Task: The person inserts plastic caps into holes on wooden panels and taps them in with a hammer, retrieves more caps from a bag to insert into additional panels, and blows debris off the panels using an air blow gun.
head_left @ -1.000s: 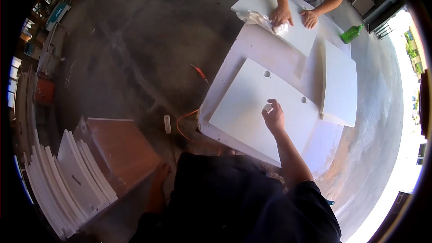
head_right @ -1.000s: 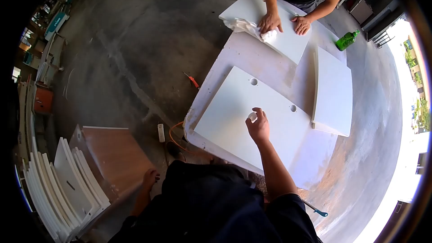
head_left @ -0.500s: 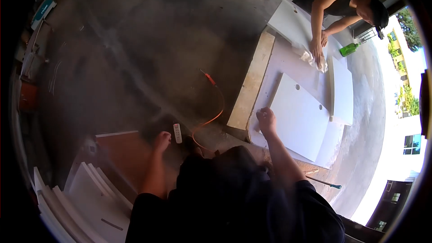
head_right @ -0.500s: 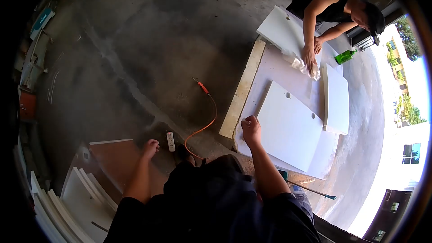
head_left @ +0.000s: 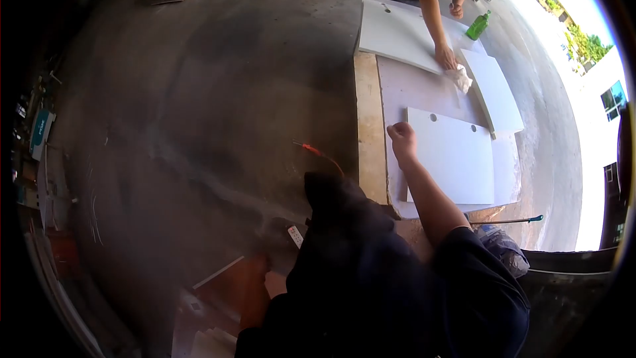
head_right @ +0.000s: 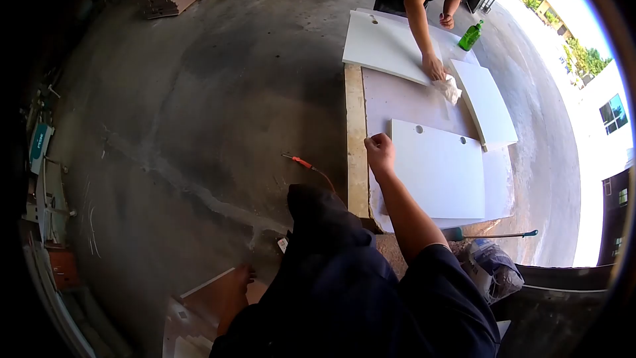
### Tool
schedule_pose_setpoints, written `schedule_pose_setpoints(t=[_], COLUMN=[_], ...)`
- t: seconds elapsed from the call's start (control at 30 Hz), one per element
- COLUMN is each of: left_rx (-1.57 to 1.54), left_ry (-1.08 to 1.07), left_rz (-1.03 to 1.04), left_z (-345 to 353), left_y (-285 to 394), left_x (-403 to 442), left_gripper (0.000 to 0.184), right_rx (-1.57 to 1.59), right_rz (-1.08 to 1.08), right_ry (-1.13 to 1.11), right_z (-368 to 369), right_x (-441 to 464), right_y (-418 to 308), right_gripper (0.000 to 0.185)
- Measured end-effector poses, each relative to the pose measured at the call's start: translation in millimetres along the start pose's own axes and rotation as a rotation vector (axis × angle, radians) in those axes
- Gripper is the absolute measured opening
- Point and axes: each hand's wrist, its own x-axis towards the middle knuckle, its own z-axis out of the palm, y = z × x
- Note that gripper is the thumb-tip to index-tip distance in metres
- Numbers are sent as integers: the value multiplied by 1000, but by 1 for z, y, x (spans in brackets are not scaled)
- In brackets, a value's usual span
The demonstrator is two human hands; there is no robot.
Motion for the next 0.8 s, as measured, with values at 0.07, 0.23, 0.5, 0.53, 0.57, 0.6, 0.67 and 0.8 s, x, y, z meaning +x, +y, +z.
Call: schedule_pose_setpoints(t=[0.07, 0.23, 0.5, 0.53, 0.57, 0.6, 0.67, 0.8], left_rx=[36, 99, 95, 129, 166, 207, 115, 315], left_ry=[7, 71, 263, 239, 222, 207, 223, 126], left_rz=[-3, 69, -15, -32, -70, -117, -140, -131], left_z=[-5, -16, -16, -7, -4, -4, -5, -7], left_y=[23, 79, 233, 265, 284, 299, 334, 387], left_x=[-1, 26, 49, 54, 48, 38, 32, 20], left_gripper=[34, 28, 31, 32, 32, 32, 36, 37], right_rx=[55, 71, -156, -208, -268, -330, -434, -478], right_rz=[50, 64, 36, 7, -8, -17, -93, -202], right_ry=[15, 98, 290, 311, 313, 309, 353, 381], right_z=[0, 33, 134, 140, 144, 151, 161, 170], right_x=[26, 156, 446, 488, 516, 538, 591, 657], right_y=[-22, -36, -37, -37, -36, -26, -9, 34], right_gripper=[25, 22, 26, 25, 24, 23, 20, 19])
